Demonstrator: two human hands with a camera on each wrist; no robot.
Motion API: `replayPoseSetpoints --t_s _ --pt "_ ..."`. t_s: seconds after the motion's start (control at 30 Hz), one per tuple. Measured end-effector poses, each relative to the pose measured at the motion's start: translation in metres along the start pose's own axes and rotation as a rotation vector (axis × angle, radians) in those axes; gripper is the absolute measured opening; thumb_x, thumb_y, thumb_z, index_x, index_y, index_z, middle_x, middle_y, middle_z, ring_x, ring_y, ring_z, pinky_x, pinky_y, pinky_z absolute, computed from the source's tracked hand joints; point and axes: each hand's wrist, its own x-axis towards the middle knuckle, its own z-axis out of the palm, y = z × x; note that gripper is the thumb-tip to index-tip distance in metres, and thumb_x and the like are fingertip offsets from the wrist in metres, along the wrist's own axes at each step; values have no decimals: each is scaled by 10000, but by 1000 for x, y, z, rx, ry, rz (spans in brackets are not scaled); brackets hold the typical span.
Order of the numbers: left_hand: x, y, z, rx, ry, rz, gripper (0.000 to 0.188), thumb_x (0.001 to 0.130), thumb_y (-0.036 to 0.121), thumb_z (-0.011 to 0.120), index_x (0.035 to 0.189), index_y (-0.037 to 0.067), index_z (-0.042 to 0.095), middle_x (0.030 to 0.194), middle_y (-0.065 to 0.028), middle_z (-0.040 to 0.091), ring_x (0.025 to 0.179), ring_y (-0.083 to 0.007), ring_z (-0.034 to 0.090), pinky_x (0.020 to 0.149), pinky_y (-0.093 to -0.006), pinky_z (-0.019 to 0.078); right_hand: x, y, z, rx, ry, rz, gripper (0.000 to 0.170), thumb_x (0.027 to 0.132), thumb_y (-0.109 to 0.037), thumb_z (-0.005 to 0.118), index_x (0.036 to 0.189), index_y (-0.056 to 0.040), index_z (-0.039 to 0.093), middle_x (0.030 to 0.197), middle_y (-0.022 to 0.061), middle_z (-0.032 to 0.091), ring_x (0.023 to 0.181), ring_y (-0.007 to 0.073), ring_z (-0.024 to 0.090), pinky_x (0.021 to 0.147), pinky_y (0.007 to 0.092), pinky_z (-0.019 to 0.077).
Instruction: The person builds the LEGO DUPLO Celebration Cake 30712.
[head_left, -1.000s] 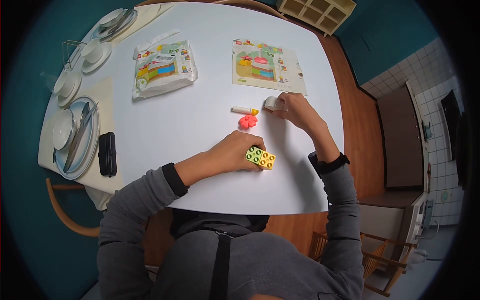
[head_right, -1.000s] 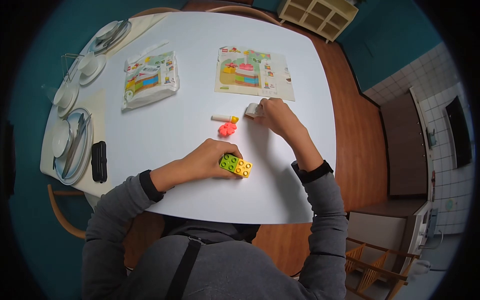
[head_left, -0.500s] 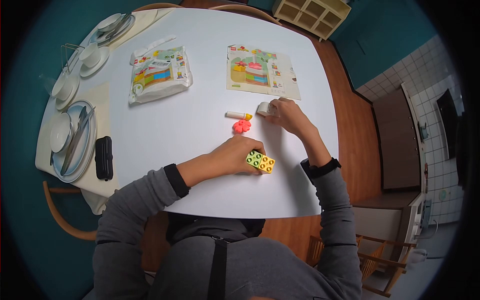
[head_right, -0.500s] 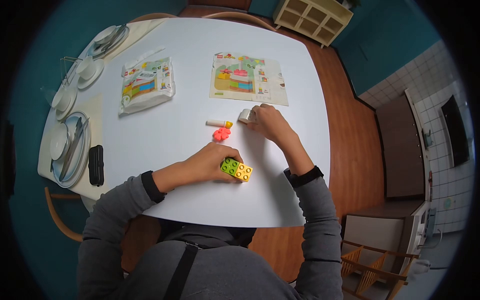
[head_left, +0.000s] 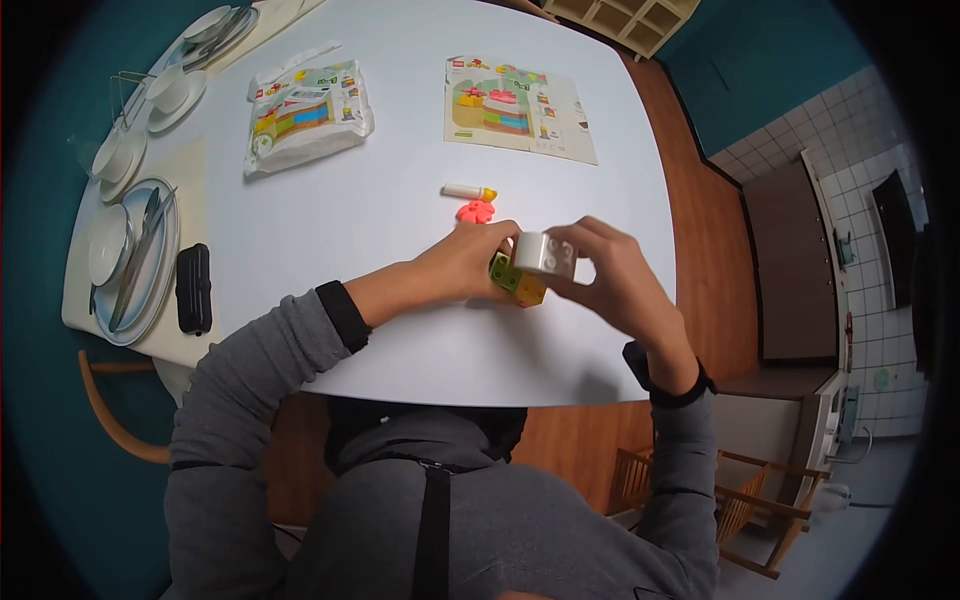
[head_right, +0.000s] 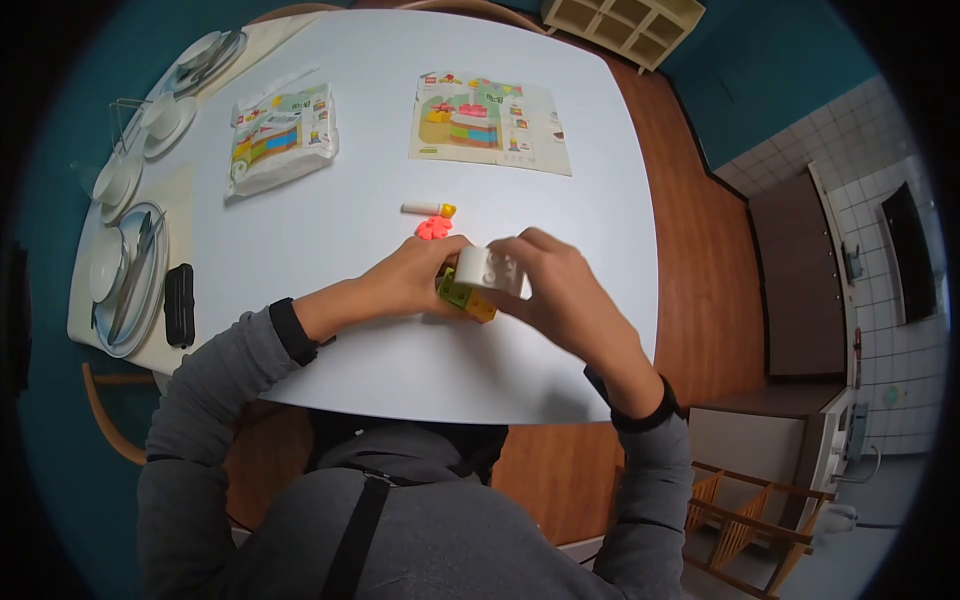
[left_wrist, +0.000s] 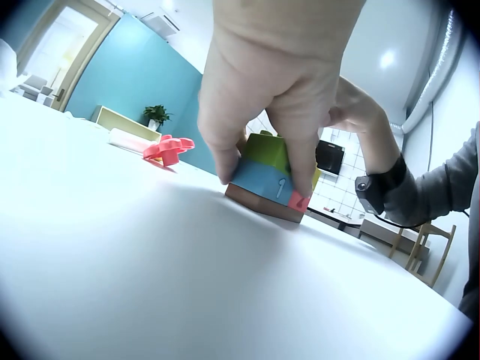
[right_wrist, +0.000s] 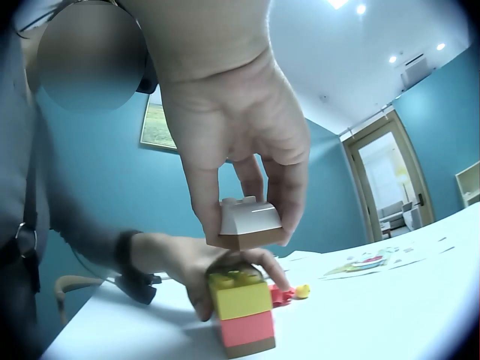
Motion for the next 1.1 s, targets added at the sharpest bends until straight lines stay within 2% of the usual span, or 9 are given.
replayPoseSetpoints --t_s 0.33,0.57,0.63,0.7,0.77,0.9,0.97,1.0,1.1 --pt "-4 7 0 83 -11 -3 575 632 246 844 1049 -11 544 834 -175 668 795 -296 668 711 -362 517 -3 -10 24 -41 -98 26 347 696 -62 746 987 22 576 822 154 588 760 330 611 686 394 510" --pt "-9 17 -9 221 -8 107 344 741 163 738 988 6 558 856 -191 654 830 -349 644 722 -399 510 -5 -9 30 -137 -35 -36 299 713 -38 710 939 43 533 807 182 582 729 351 608 658 407 505" --pt "-12 28 -24 314 -147 -4 335 733 151 738 995 3 591 887 -169 657 857 -336 637 753 -384 505 -6 -12 31 -143 -87 0 275 719 -32 701 913 37 518 795 189 575 709 349 609 641 404 505" --pt "-19 33 -37 376 -149 17 315 732 119 724 994 -7 605 885 -155 658 874 -333 631 768 -384 498 -7 -13 33 -123 -89 30 252 730 -26 685 890 39 502 786 194 570 694 350 608 635 399 508" --pt "-25 33 -54 567 -32 161 317 732 100 718 1010 -8 612 897 -151 660 889 -326 631 781 -372 498 -7 -15 34 -177 -87 19 228 740 -15 665 874 45 491 785 192 568 689 353 607 633 395 510" --pt "-2 43 -103 619 83 47 190 750 17 676 932 -21 636 860 -142 677 763 -234 678 708 -318 523 -3 -11 32 -188 -101 -13 206 747 -3 644 862 53 482 785 192 567 690 347 607 636 390 513" --pt "8 46 -107 579 130 -49 185 735 27 688 904 -30 637 841 -143 675 726 -242 672 693 -313 519 4 -9 31 -252 -179 -3 196 746 0 641 846 50 480 789 198 568 699 334 609 640 381 516" --pt "12 46 -103 589 127 -48 185 735 27 688 904 -30 637 841 -143 675 726 -242 672 693 -313 519 8 -10 31 -277 -193 14 291 758 -100 713 895 35 495 806 186 598 729 351 619 663 408 507" --pt "24 27 -81 690 16 -32 235 678 94 738 851 -27 635 802 -156 658 713 -295 635 672 -342 502 14 -5 33 -329 -188 -38 276 766 -108 706 876 36 498 804 186 598 728 346 620 663 405 511"
